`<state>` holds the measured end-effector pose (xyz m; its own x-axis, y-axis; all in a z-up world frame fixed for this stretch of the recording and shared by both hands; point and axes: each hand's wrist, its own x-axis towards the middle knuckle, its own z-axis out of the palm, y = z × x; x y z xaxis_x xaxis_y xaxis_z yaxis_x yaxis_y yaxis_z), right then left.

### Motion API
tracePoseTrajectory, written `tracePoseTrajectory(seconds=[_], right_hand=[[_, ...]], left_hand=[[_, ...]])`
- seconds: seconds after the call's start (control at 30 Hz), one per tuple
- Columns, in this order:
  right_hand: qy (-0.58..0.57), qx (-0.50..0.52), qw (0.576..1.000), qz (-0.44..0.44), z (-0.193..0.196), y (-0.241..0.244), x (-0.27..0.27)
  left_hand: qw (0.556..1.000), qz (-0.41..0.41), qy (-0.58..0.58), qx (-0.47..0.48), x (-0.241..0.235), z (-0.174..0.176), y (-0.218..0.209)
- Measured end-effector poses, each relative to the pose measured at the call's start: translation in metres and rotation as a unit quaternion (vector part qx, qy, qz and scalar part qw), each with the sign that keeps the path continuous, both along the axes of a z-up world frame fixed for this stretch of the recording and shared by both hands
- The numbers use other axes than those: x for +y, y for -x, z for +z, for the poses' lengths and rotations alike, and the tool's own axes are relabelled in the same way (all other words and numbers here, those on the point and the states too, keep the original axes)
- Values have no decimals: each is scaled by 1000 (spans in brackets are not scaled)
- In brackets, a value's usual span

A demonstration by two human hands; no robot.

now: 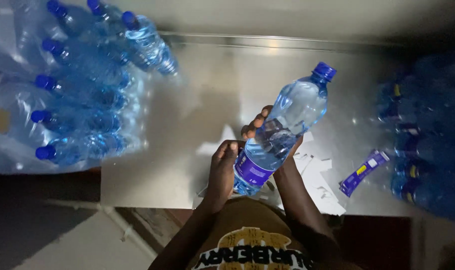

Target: Manually applying wrap-around labels to plastic water bottles at a production station.

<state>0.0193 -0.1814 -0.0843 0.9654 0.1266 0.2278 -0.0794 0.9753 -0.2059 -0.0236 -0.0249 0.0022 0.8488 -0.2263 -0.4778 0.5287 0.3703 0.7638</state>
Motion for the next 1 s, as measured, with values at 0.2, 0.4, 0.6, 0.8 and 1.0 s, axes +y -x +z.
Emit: tracePoseTrajectory(seconds=[0.2, 0.4, 0.6, 0.8, 1.0], right_hand=[[16, -19, 997, -79, 17, 27, -38], [75, 44, 961, -262, 13, 96, -58], [31, 90, 940, -327, 20, 204, -91], [283, 503, 568, -587, 30, 283, -159], [346, 462, 296, -761, -71, 358, -273]], left_hand=[[991, -79, -36, -103, -15, -19, 21], [976, -164, -80, -118, -23, -37, 32], [937, -287, -170, -108, -24, -31, 43], [886, -102, -351, -287, 19, -2, -17], [869, -136, -376, -291, 37, -23, -17]])
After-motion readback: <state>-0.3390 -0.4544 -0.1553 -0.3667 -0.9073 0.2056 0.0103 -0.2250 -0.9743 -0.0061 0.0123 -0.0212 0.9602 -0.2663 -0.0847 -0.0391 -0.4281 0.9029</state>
